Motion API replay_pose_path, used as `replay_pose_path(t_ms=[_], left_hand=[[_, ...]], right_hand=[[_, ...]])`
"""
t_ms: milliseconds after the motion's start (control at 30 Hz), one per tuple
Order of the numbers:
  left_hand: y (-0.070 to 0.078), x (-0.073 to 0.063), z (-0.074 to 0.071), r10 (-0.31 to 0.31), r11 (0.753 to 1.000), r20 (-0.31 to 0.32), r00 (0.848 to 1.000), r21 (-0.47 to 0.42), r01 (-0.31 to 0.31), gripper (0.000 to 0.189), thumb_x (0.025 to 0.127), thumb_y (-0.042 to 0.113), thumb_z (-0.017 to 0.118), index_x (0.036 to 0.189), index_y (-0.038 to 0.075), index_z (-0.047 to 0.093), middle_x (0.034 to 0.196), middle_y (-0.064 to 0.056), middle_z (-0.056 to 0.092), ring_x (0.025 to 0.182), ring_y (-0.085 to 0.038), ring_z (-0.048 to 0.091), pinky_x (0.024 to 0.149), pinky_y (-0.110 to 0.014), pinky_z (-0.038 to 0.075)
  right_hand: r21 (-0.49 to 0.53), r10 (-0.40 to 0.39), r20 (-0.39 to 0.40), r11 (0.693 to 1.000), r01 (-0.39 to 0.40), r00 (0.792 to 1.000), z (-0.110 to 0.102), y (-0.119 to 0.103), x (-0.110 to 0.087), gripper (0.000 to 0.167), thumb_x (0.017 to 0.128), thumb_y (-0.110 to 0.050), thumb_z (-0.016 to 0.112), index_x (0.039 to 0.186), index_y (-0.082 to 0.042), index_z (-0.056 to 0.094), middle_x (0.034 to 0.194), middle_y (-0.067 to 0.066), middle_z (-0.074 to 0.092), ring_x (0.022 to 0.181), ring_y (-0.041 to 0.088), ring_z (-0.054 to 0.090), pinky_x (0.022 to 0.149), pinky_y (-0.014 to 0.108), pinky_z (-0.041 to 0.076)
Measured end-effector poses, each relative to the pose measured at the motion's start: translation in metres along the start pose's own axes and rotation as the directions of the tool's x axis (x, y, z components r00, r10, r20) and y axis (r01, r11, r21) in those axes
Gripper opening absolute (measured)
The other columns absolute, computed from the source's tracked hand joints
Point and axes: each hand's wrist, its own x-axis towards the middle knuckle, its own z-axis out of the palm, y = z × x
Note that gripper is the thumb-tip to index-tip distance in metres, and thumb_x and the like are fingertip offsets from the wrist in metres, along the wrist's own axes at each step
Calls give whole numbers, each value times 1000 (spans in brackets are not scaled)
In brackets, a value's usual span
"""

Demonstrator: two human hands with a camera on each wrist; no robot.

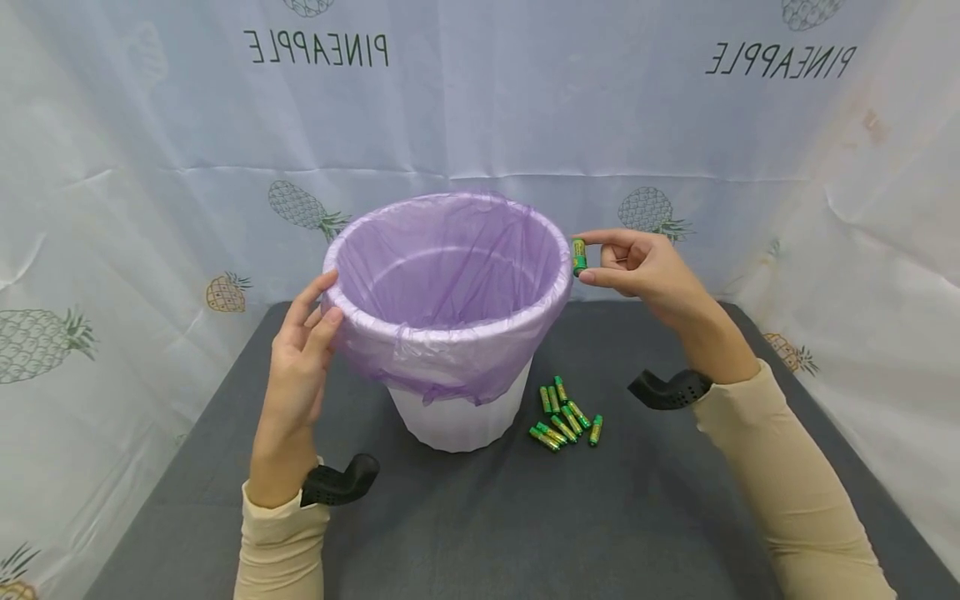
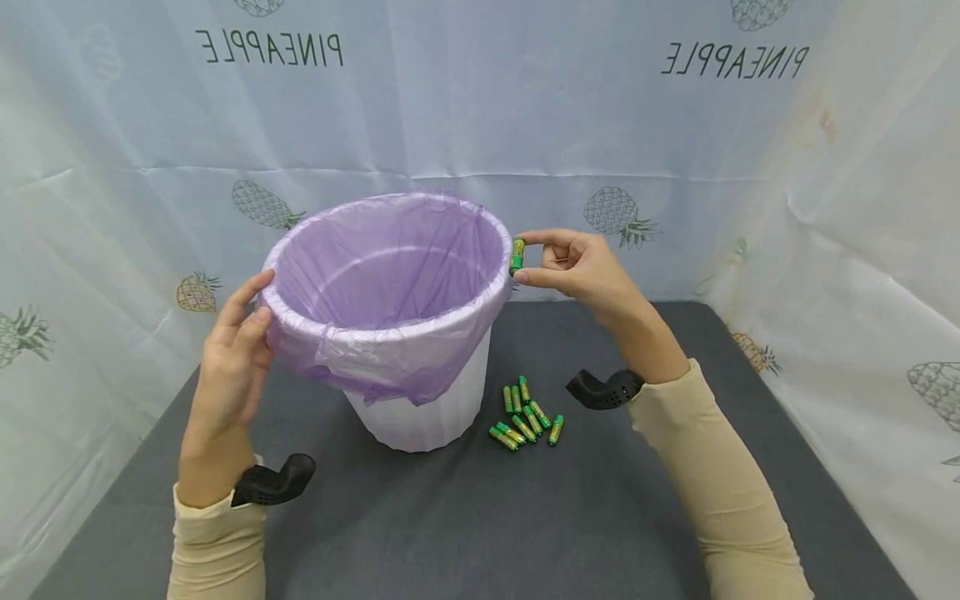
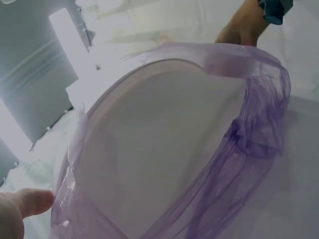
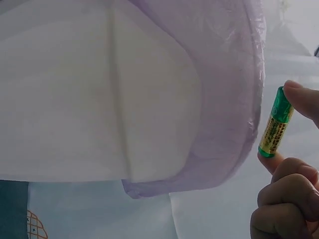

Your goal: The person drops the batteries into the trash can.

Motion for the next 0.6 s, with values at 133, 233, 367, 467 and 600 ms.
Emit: replay_pose_path(t_ms=[133,233,367,467,600], left_hand=[[1,-1,7,-29,1000,-79,996,5,30,40,97,4,48,134,17,52,103,2,62,88,-4,59,82,-17,49],[2,-1,9,-39,999,-103,994,15,41,39,97,4,49,133,17,52,101,3,61,87,-4,58,81,-17,49],[1,-1,9,-36,999,-97,995,21,38,38,97,4,48,133,17,52,100,4,62,86,-4,58,80,-17,49],[0,-1,9,-36,999,-96,995,26,38,39,97,4,48,133,17,52,100,4,61,86,-4,58,81,-17,48],[0,-1,9,-44,998,-102,994,31,48,39,97,5,48,133,18,52,102,3,61,86,-4,58,83,-18,48]], right_hand=[[-14,12,1,1000,-12,1000,6,1,6,35,85,-2,68,118,-13,65,62,-9,37,55,12,22,53,31,18],[-23,27,-3,999,-27,1000,9,2,10,36,84,-3,69,118,-12,65,61,-9,37,54,12,21,53,30,18],[-28,41,-7,999,-41,999,14,1,13,35,84,-3,69,119,-8,64,60,-9,38,53,11,21,52,31,19],[-30,48,-10,998,-48,999,17,0,14,35,85,-3,69,119,-7,64,60,-9,38,52,11,21,52,31,19],[-45,54,-13,997,-55,998,19,-1,15,36,86,-3,67,121,-4,61,60,-10,39,51,10,22,51,30,20]])
